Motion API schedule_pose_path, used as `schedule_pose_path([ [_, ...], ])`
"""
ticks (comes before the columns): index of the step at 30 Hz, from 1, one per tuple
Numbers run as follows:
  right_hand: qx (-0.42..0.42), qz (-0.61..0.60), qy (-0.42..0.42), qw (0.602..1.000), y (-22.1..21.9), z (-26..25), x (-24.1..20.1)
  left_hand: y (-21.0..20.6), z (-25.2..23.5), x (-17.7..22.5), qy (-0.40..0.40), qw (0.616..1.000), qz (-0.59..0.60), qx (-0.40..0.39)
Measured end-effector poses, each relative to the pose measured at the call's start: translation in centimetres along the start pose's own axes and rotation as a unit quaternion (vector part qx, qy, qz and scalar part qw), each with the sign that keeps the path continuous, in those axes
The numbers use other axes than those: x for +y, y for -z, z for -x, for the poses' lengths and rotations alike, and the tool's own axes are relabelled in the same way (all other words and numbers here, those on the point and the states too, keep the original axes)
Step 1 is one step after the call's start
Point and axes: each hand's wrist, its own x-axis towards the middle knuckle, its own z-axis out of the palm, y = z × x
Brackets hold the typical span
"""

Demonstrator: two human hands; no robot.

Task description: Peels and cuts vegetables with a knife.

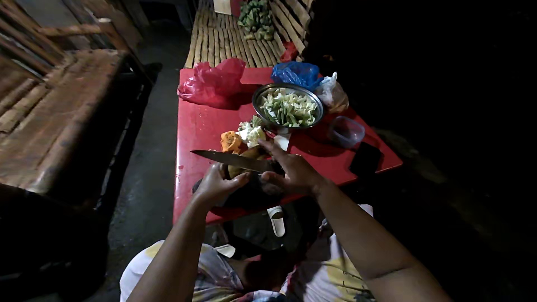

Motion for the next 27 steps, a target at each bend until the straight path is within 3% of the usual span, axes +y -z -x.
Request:
schedule_pose_path([
  [9,-0.083,0.015,-0.006,0.996,1.1,-0.8,-0.2,1.0,-0.6,-1.9,0.016,0.998,0.057,-0.019],
  [16,-0.050,0.077,0.021,0.996,0.7,-1.5,-0.3,0.7,-0.3,-2.1,-0.012,0.996,0.082,-0.009],
  [22,-0.055,0.095,0.009,0.994,0.8,-2.7,0.2,0.8,-0.6,-1.1,-0.032,0.999,0.007,0.008],
  [27,-0.052,0.104,0.011,0.993,1.2,-4.3,0.6,0.9,-1.7,-1.3,-0.004,0.998,0.053,0.012],
])
